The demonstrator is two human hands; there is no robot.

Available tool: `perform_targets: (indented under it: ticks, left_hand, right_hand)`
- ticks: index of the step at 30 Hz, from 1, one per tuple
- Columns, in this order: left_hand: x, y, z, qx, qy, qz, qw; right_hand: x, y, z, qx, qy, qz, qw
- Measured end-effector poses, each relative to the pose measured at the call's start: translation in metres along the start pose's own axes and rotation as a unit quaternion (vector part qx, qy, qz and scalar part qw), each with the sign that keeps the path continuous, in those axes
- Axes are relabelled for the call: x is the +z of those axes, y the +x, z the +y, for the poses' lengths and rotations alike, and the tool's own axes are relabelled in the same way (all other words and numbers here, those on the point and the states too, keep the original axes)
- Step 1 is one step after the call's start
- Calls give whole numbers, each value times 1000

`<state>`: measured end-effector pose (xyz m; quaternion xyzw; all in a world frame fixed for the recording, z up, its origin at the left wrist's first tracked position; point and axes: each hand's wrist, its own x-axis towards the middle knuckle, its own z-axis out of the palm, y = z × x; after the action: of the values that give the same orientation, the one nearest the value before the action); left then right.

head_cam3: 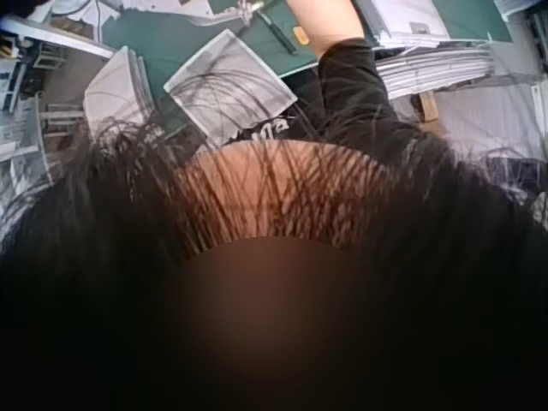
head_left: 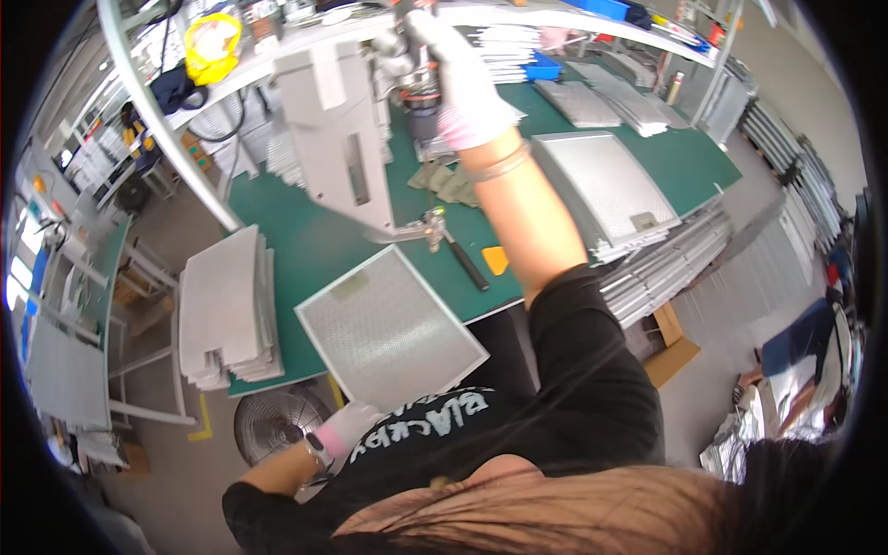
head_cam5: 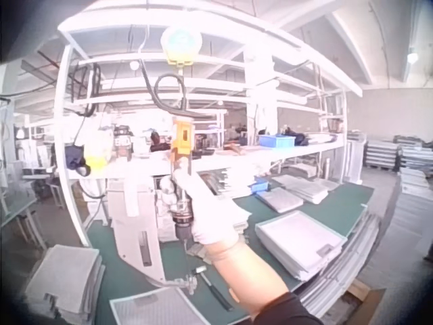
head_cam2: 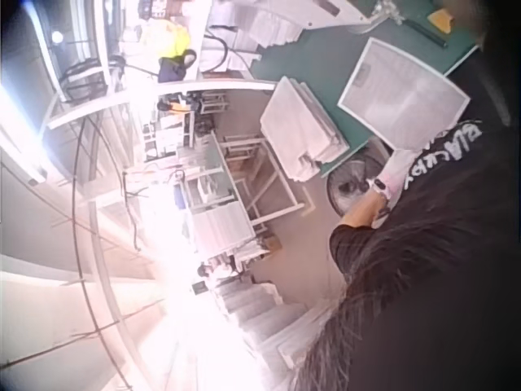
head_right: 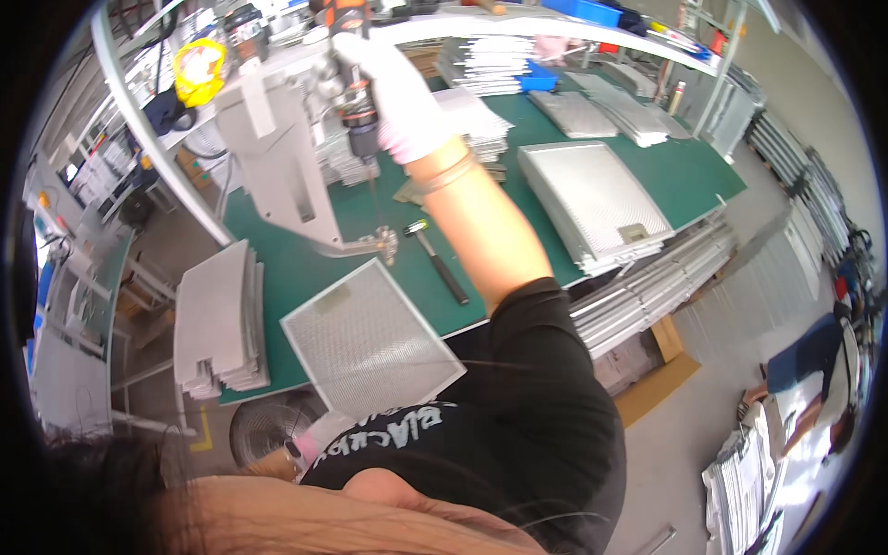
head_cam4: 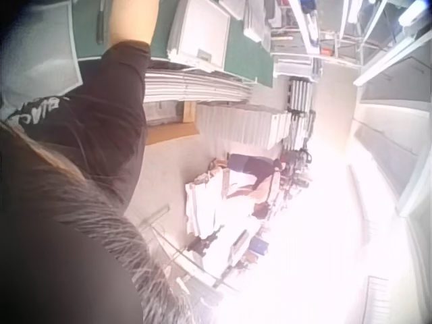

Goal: Assemble metal mesh filters by securing frames and components using a hammer and electric screwdriver.

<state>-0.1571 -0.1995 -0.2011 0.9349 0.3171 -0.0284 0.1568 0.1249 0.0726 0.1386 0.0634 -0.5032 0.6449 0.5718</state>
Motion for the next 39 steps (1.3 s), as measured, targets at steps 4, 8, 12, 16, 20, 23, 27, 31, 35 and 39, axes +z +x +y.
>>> perform_targets:
  ticks: [4,8,12,16,20,23,27,31,35,39]
  left_hand:
    - [-7,13,-18,76,46,64,994]
    - [-116,65,13,-164,-50,557,813]
    - [-169,120,-15,51,-141,551,821]
    - [-222,155,12,54,-363,597,713]
    - [-219,165,-4,95,-547,520,650]
    - [-201,174,0,88,-564,543,615]
    - [-254,151,2,117,-604,466,636]
    - [-197,163,-10,87,-649,500,567]
    - [-252,150,11,140,-549,512,646]
    - [-235,156,10,94,-630,518,571]
  right_hand:
    - [-5,-14,13,14,4,-13,1000]
    - [0,-47,24,18,-21,-9,1000]
    - [10,-76,26,39,-56,27,997]
    - [5,-102,43,9,-112,101,989]
    - [-2,-99,36,2,-136,112,984]
    - [-5,-76,17,-24,-165,96,981]
    - [10,-95,48,-48,-101,130,985]
    - [5,-65,25,-36,-169,112,978]
    - [11,-82,36,-25,-140,125,982]
    - [11,-70,28,-36,-141,149,978]
